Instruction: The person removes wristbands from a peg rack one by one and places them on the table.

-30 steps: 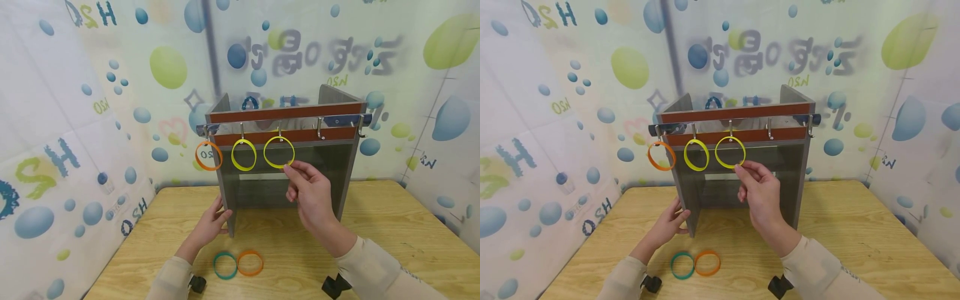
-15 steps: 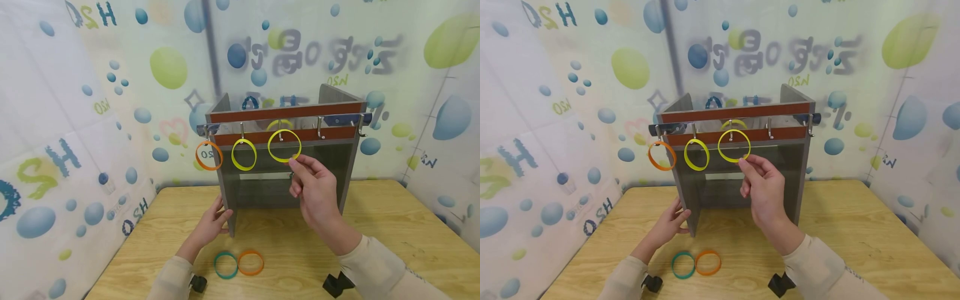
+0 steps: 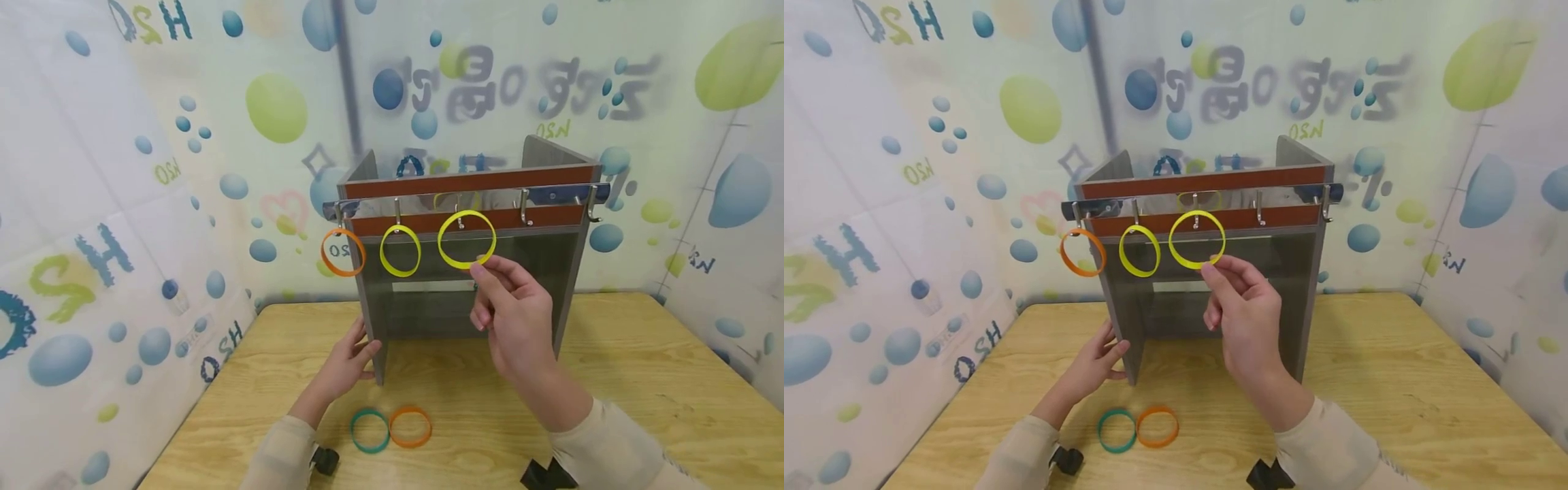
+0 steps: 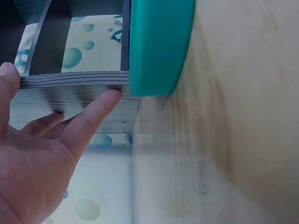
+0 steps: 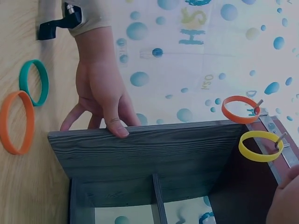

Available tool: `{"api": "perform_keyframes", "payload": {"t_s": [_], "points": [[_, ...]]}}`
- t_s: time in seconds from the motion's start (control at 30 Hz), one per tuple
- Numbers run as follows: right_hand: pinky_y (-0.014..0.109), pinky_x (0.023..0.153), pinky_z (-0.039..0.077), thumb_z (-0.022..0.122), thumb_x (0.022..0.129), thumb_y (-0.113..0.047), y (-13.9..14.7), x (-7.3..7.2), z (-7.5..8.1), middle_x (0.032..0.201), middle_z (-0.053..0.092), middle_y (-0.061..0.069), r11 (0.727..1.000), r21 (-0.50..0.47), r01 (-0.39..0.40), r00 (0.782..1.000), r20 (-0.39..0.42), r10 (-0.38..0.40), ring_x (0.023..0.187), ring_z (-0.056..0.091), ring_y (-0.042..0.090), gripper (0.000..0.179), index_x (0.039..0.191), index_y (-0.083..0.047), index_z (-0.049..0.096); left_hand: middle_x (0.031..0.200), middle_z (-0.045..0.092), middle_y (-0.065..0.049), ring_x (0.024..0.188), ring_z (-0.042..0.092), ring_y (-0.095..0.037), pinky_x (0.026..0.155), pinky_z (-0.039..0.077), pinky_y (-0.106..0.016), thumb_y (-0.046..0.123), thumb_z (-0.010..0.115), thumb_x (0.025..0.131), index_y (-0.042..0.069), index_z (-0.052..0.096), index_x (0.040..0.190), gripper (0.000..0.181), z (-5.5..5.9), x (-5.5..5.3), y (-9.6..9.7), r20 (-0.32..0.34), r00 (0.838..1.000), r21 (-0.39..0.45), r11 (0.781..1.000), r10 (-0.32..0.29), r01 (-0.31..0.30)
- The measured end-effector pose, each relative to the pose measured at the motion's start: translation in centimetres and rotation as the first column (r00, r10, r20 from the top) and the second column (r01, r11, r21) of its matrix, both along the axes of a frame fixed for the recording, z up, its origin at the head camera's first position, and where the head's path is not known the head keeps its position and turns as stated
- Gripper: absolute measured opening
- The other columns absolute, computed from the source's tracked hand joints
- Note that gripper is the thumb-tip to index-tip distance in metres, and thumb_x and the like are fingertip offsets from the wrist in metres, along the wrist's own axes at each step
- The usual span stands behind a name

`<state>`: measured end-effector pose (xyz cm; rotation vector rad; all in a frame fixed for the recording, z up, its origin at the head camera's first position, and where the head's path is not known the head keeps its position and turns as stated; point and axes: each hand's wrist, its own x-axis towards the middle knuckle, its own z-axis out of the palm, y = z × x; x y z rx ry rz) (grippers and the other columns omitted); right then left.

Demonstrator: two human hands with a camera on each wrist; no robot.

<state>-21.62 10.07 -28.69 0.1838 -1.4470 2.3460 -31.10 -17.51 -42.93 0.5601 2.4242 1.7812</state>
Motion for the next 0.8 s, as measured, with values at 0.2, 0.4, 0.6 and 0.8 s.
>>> {"api": "perform_keyframes", "payload": {"t_s": [0.2, 0.4, 0.6, 0.8], "points": [[0.019, 0.049, 0.043, 0.077, 0.1, -0.021, 0.3, 0.9, -0.9, 0.088, 0.075, -0.003, 1.0, 0.001, -0.007, 0.999, 0.046, 0.007, 0.051, 0.043, 0.011, 0.022, 0.113, -0.006, 0.067, 0.177, 0.028, -0.008, 0.153, 0.044, -0.048, 0.086, 0.067, -0.055, 0.026, 0.056, 0.113, 0.05, 0.018, 0.168, 0.071, 0.2, 0.0, 0.2, -0.001, 1.0, -0.003, 1.0, -0.007, 0.007], [0.02, 0.05, 0.042, 0.076, 0.101, -0.02, 1.1, 1.8, -2.1, 0.088, 0.078, -0.004, 1.0, -0.016, -0.023, 0.995, 0.097, 0.024, 0.052, 0.042, 0.01, 0.017, 0.107, -0.008, 0.066, 0.178, 0.026, -0.012, 0.151, 0.045, -0.05, 0.085, 0.066, -0.056, 0.025, 0.056, 0.113, 0.046, 0.017, 0.17, 0.072, 0.3, -0.1, 0.2, -0.017, 1.0, -0.012, 1.0, -0.007, 0.007], [0.022, 0.054, 0.043, 0.077, 0.101, -0.024, 1.8, 2.3, -3.5, 0.09, 0.073, -0.004, 0.998, 0.047, -0.052, 0.976, 0.213, 0.041, 0.056, 0.044, 0.011, 0.018, 0.11, -0.009, 0.07, 0.177, 0.027, -0.011, 0.152, 0.044, -0.05, 0.084, 0.067, -0.056, 0.024, 0.056, 0.113, 0.047, 0.018, 0.169, 0.072, 0.1, 0.0, 0.0, -0.01, 1.0, -0.003, 1.0, 0.005, -0.005], [0.023, 0.056, 0.044, 0.075, 0.103, -0.022, 2.2, 2.0, -5.6, 0.095, 0.074, -0.002, 0.992, 0.11, -0.059, 0.951, 0.308, 0.022, 0.059, 0.045, 0.012, 0.02, 0.115, -0.007, 0.071, 0.177, 0.027, -0.01, 0.152, 0.044, -0.049, 0.085, 0.066, -0.056, 0.026, 0.055, 0.113, 0.049, 0.017, 0.169, 0.071, 0.2, 0.3, 0.0, -0.01, 1.0, -0.012, 1.0, 0.008, -0.008]]}}
